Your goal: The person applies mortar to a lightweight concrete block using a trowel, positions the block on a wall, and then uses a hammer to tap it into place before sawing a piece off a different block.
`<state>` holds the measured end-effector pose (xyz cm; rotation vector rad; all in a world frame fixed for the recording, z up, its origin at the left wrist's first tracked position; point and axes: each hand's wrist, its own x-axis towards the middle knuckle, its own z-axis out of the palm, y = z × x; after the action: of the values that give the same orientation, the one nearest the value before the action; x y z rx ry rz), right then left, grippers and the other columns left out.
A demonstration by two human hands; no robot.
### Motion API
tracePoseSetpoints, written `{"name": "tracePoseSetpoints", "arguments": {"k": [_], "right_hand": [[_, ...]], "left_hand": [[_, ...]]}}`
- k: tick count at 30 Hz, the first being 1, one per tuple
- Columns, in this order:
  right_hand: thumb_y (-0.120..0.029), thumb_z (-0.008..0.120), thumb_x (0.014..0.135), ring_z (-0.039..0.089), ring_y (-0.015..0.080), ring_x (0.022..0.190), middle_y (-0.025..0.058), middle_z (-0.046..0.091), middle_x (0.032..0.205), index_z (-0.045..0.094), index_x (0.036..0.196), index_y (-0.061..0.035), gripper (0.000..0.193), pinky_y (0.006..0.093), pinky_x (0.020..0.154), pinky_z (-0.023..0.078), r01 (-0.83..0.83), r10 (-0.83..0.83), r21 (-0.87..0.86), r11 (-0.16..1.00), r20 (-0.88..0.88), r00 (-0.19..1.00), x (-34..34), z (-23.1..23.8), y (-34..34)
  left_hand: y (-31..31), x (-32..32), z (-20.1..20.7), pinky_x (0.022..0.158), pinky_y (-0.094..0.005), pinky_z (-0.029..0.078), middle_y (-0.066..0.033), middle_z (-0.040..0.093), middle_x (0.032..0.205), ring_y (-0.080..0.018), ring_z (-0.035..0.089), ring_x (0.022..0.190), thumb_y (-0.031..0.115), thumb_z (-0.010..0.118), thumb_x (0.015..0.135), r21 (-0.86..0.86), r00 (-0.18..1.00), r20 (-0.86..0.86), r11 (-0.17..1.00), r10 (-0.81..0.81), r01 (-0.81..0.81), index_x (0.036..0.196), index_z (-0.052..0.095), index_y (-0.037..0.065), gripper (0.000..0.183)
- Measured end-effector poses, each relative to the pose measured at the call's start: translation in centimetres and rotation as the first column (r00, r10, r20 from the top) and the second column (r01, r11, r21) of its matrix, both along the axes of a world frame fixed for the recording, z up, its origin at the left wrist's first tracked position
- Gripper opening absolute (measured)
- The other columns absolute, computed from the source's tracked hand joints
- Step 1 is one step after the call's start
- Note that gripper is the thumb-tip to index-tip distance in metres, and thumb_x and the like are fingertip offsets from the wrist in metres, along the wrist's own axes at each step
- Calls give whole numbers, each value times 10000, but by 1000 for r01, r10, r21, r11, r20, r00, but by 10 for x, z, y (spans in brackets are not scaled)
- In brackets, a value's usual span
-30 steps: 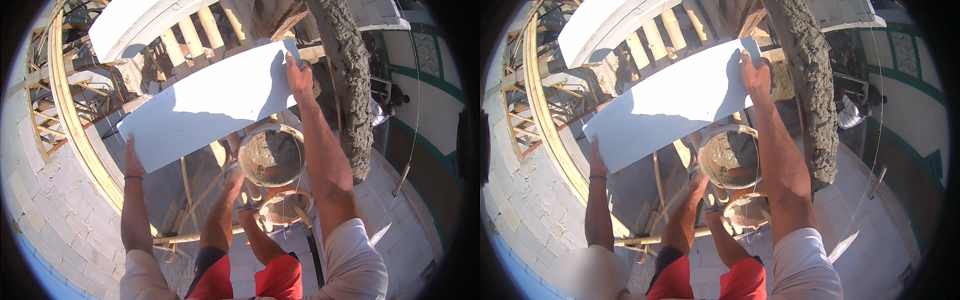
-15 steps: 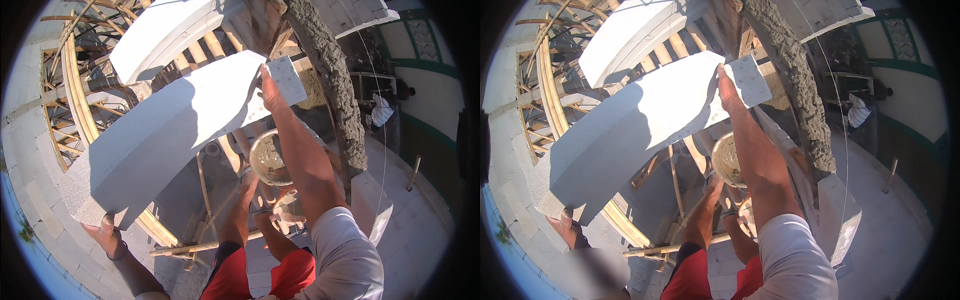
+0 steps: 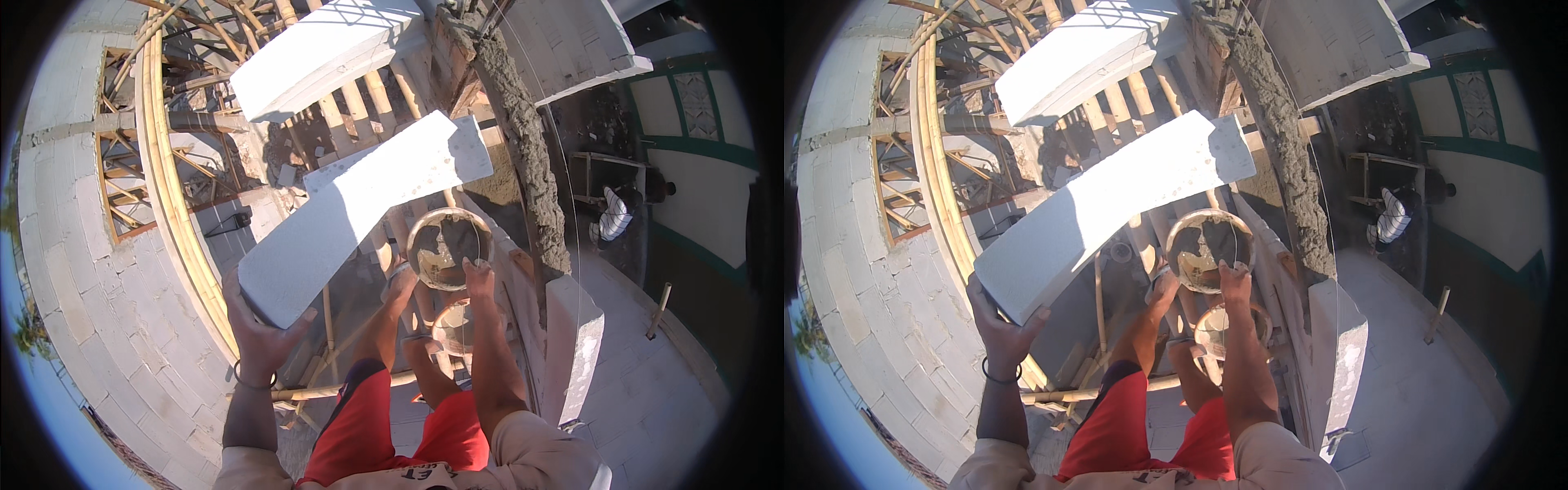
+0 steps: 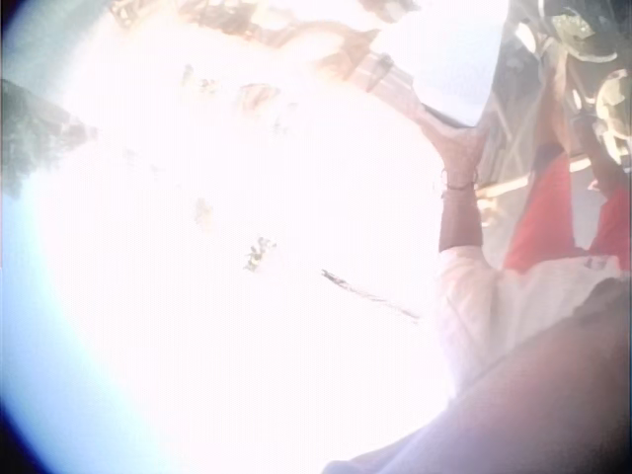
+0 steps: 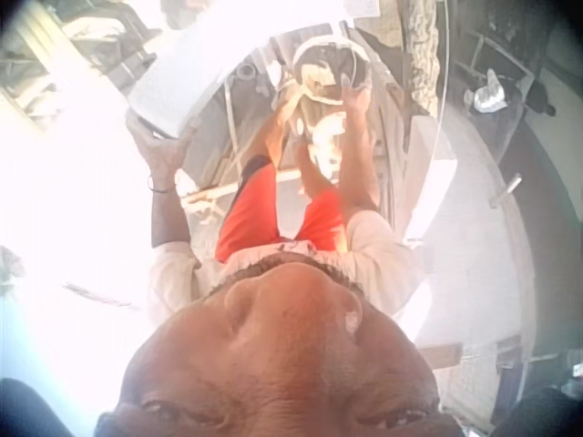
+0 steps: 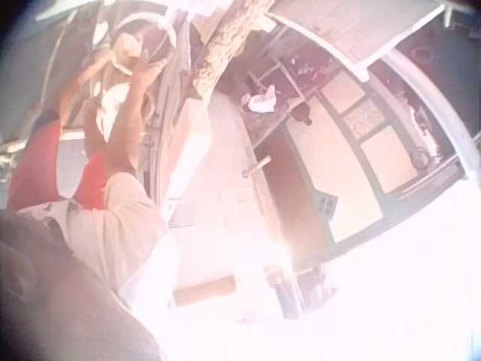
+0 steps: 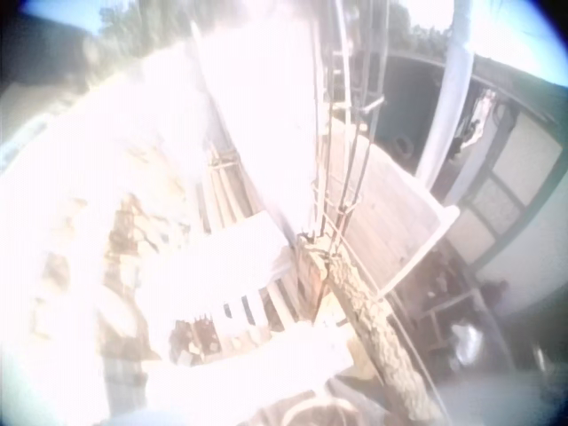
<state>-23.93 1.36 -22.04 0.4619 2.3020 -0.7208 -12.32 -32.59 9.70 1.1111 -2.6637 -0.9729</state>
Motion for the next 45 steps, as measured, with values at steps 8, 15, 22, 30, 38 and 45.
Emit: {"name": "tracePoseSetpoints", "arguments": {"k": [8, 15, 22, 30, 38, 45], "right_hand": [[-237, 664, 929, 539, 114, 646, 43, 616, 785, 636, 869, -38, 210, 301, 588, 437, 576, -417, -555, 600, 398, 817, 32, 21, -42], [-214, 664, 944, 428, 66, 506, -41, 491, 639, 631, 842, -73, 177, 271, 469, 337, 542, -466, -648, 536, 308, 829, 27, 107, -56], [-232, 648, 968, 394, 47, 517, -60, 470, 627, 618, 833, -74, 210, 237, 475, 309, 385, -349, -741, 550, 215, 912, 28, 259, -44], [-317, 634, 974, 394, 46, 562, -65, 458, 648, 644, 884, -56, 276, 249, 525, 353, 207, -208, -849, 486, 117, 971, -6, 470, -54], [-353, 667, 942, 347, 53, 561, -77, 397, 649, 640, 1030, -14, 351, 244, 545, 313, 154, -156, -870, 468, 90, 984, -71, 575, -121], [-383, 666, 934, 362, 62, 587, -62, 375, 669, 635, 1108, 26, 446, 250, 567, 344, 26, -137, -868, 497, -49, 989, -164, 556, -218]], "left_hand": [[10, -41, 16, 976, -455, 451, -220, 528, 1212, -333, 541, 1159, 265, 872, 653, -23, 995, -90, 999, -36, 34, 1364, 395, -14, 900], [14, -44, 17, 959, -456, 464, -220, 547, 1202, -353, 569, 1109, 271, 868, 651, -173, 991, -92, 981, -102, 85, 1351, 400, -22, 892], [6, -29, 13, 939, -465, 469, -224, 570, 1158, -366, 577, 1094, 301, 883, 633, -73, 989, -117, 994, -93, 85, 1316, 438, -23, 877], [-13, -2, -3, 898, -482, 484, -250, 588, 1137, -410, 585, 1067, 319, 886, 620, -83, 985, -155, 994, -80, 67, 1214, 480, -33, 801], [-7, 49, -16, 942, -490, 432, -227, 547, 1166, -400, 536, 1104, 382, 884, 645, -24, 992, -120, 999, -35, 32, 1286, 448, -3, 865], [-2, 37, -1, 967, -493, 414, -204, 547, 1214, -390, 527, 1118, 379, 894, 604, -126, 979, -192, 991, -62, 38, 1279, 475, 6, 878]]}}
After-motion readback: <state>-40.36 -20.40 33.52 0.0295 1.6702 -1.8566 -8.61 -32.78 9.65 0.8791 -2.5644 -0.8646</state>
